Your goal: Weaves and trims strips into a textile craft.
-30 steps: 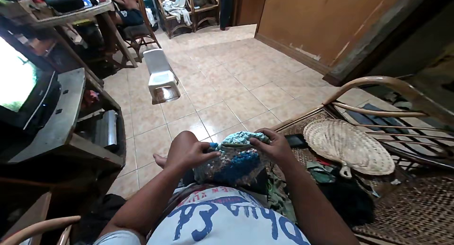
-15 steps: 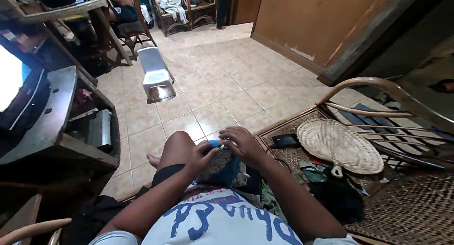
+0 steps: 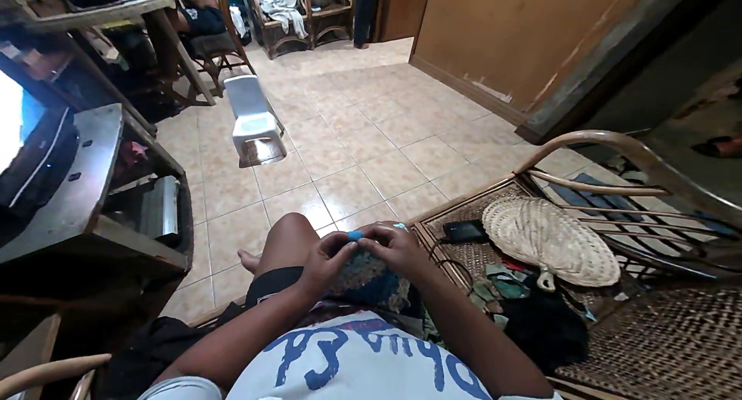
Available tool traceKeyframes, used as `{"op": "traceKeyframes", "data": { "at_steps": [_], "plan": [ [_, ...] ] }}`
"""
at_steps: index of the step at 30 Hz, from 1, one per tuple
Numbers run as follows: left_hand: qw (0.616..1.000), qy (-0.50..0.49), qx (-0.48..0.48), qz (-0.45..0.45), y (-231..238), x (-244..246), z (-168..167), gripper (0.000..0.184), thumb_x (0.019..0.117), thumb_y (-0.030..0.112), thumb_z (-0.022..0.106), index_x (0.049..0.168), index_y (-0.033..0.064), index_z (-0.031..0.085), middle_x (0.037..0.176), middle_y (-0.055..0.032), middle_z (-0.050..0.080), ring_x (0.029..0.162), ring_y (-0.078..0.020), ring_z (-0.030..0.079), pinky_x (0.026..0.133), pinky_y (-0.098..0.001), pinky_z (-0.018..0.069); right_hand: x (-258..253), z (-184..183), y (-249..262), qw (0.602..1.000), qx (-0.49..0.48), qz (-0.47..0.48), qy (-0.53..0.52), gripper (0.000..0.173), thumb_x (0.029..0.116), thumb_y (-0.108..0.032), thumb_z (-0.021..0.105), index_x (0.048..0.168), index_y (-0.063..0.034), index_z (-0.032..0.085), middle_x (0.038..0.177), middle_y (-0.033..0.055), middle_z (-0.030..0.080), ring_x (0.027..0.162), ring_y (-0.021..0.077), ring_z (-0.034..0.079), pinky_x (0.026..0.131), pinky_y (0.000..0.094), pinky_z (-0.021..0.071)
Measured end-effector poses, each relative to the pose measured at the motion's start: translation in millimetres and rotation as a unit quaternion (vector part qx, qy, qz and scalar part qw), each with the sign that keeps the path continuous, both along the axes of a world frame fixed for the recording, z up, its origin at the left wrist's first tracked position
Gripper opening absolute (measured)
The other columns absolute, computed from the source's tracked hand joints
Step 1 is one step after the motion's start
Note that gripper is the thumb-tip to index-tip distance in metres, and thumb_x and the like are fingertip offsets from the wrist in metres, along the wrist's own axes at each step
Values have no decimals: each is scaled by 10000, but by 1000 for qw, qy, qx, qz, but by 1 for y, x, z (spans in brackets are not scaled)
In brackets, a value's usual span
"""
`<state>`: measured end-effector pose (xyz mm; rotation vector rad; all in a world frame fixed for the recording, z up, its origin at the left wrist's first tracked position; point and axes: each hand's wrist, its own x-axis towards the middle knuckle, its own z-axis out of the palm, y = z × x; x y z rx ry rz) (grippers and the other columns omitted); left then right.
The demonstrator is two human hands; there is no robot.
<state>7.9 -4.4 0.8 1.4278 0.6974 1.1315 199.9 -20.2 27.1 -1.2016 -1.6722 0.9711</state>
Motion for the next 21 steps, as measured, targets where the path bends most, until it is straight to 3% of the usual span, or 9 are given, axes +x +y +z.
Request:
{"op": "traceKeyframes", "data": {
  "at_steps": [4, 8, 11, 14, 17, 19, 21],
  "plan": [
    [1000, -10, 3, -5, -2, 1, 1, 131, 971, 26, 610, 1089, -23, 639, 981, 4, 706, 905, -47, 677, 859, -251, 573, 0, 4, -4, 992, -71, 1, 109, 93, 951, -112, 685, 985, -27, 703, 887, -27, 693, 795, -2, 643, 760, 185, 550],
    [1000, -15, -4, -4, -1, 3, -1, 165, 968, 7, 599, 1109, 17, 514, 949, 10, 658, 859, -49, 660, 817, -243, 568, 5, 4, -5, 980, -112, 13, 166, 51, 948, -116, 671, 956, -70, 691, 850, -56, 678, 783, 3, 632, 747, 188, 530],
    [1000, -1, -19, 4, 0, 3, 0, 126, 971, 14, 597, 1088, 7, 551, 943, 4, 649, 853, -47, 648, 814, -233, 561, 5, 0, -3, 974, -112, 12, 195, 12, 946, -95, 657, 941, -88, 667, 824, -61, 673, 744, -5, 620, 698, 173, 514],
    [998, 37, -50, -11, 1, 1, 8, 131, 998, 54, 576, 1107, -8, 614, 993, -12, 674, 904, -43, 649, 847, -227, 550, 4, -4, -3, 972, -93, 11, 215, 22, 941, -87, 656, 949, -81, 675, 862, -47, 694, 775, 4, 635, 721, 180, 523],
    [994, 65, -75, -41, 4, -2, 14, 186, 1019, 97, 519, 1124, -5, 634, 1019, -8, 660, 942, -38, 629, 867, -230, 529, 1, -4, -3, 975, -69, 20, 211, 68, 940, -77, 655, 988, -45, 690, 1055, 16, 727, 918, 41, 670, 785, 207, 546],
    [992, 76, -74, -67, 5, -3, 16, 168, 983, 111, 575, 1102, 11, 639, 984, 26, 659, 892, -14, 624, 836, -212, 529, -2, -2, -2, 983, -34, 31, 179, 88, 931, -86, 663, 986, -32, 706, 1159, 39, 712, 1053, 56, 663, 884, 230, 554],
    [991, 96, -52, -83, 6, -2, 18, 191, 936, 119, 667, 1092, 11, 648, 939, 41, 665, 769, 8, 606, 734, -177, 526, -4, 2, 0, 994, 20, 30, 101, 130, 923, -133, 682, 979, -27, 733, 1294, 73, 674, 1256, 87, 589, 1042, 276, 499]
  ]
}}
